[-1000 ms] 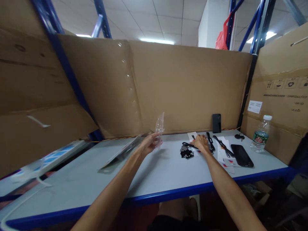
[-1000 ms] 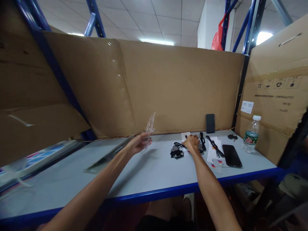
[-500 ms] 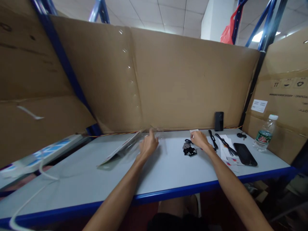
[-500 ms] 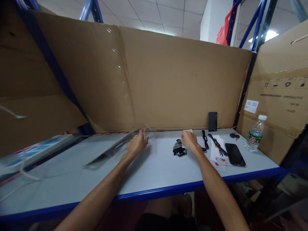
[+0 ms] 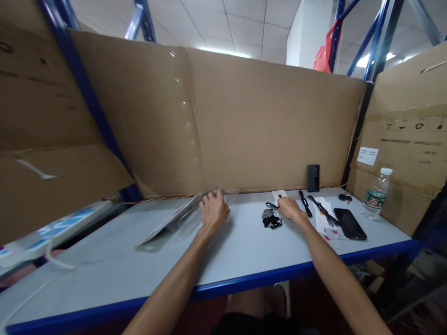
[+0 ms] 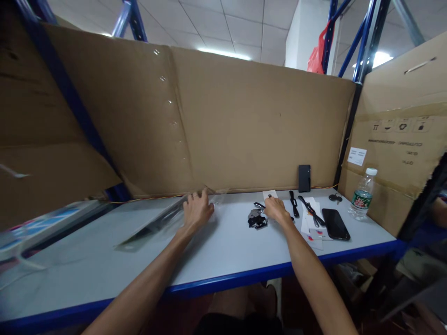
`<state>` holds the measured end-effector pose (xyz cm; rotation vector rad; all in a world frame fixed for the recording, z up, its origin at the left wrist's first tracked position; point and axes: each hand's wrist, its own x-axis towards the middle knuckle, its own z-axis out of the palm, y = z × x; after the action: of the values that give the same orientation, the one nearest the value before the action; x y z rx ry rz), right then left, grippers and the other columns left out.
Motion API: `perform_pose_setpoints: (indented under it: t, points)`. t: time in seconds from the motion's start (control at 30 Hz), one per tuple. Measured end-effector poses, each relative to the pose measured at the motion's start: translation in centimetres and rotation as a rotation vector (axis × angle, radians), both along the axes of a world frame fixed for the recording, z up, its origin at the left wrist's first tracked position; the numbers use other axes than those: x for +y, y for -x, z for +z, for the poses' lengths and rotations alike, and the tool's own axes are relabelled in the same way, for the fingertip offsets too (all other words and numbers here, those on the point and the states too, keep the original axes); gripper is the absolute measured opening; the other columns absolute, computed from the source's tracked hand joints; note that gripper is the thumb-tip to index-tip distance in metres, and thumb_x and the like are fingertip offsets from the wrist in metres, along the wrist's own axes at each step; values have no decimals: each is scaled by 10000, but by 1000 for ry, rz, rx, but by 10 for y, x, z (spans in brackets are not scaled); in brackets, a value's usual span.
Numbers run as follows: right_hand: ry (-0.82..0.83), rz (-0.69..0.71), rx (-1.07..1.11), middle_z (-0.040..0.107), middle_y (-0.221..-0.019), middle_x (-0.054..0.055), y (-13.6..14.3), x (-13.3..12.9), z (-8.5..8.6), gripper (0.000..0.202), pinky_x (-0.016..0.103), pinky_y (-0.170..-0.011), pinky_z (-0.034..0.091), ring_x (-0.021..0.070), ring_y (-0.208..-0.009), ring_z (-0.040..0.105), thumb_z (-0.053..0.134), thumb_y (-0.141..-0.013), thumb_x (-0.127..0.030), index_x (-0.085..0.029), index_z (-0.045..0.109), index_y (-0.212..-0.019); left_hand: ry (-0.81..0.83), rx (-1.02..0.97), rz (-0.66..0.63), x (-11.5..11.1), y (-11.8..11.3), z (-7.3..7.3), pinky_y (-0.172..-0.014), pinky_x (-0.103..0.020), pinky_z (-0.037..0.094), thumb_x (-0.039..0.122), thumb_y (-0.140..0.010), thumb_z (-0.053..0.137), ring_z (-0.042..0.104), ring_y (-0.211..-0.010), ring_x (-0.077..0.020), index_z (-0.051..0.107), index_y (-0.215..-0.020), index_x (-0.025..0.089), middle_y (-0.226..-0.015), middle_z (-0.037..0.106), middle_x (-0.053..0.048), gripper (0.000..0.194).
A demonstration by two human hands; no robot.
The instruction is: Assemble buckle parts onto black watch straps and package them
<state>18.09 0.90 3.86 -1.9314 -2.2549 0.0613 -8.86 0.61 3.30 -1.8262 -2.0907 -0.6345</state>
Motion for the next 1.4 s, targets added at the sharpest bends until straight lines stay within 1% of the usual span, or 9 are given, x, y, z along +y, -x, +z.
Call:
perform_pose_setpoints:
  t: [0.23,0.37,0.5,0.63,0.77,0.87,1.03,1.17,1.4]
  points:
    - [-45,-133,308,696,-1190,231,-4,8,-10,269,325,-929,434,313,-1212,616,621,-822,-71,-127,739,-1057,-249,-42,-125,-6,-10,6,-916,-455,399,262,-933,438,512,-1158,-364,576,-1335,126,-1201,609,-218,447]
    - [-59,-193,644,752,-1012,173,-11,14,-3,65,284,-841,476,285,-1111,672,698,-797,-176,-156,729,-851,-339,-228,-376,-9,-25,9,-931,-435,412,228,-923,443,567,-1108,-320,639,-1186,165,-1101,668,-164,334]
    - [-20,-115,1014,752,-860,110,-5,17,6,148,263,-698,529,208,-808,725,619,-861,-244,-168,613,-734,86,-733,-694,-5,-57,9,-741,-355,482,326,-904,534,651,-740,-232,627,-1024,179,-762,677,-76,212]
    - [33,12,1272,734,-831,102,13,18,3,189,274,-682,565,162,-690,698,588,-871,-262,-184,510,-717,666,-1285,-842,-7,-86,7,-618,-322,502,562,-896,547,646,-600,-198,548,-1032,173,-706,657,-53,411]
    - [127,125,1428,715,-766,92,19,22,-4,225,311,-684,569,177,-651,680,665,-825,-344,-182,543,-727,769,-1477,-857,-9,-88,1,-399,-173,282,517,-908,577,396,-369,-76,494,-921,201,-540,457,72,327]
    - [-25,66,1150,717,-756,72,10,25,-7,173,282,-683,526,190,-707,680,652,-832,-327,-182,631,-740,639,-1631,-777,-3,-77,-5,-364,-154,106,433,-964,509,215,-337,-43,513,-906,188,-506,308,110,252]
    - [-193,82,376,752,-858,56,-5,27,-15,149,248,-723,435,213,-877,675,651,-764,-159,-212,756,-855,523,-1911,-615,10,-55,-12,-343,-161,128,440,-1027,267,210,-330,-60,577,-1001,143,-498,312,86,431]
    - [-37,289,359,745,-861,21,-5,29,-19,330,221,-705,406,174,-826,644,632,-717,-89,-216,789,-979,492,-2018,-614,10,-50,-12,-330,-171,149,313,-998,295,243,-321,-69,602,-1074,124,-496,342,72,368]
    - [230,444,528,685,-808,-5,-7,27,-14,286,206,-623,387,125,-700,580,746,-635,-135,-166,770,-919,425,-2042,-610,5,-53,-11,-329,-174,190,265,-965,311,304,-325,-72,614,-1099,91,-503,393,54,374]
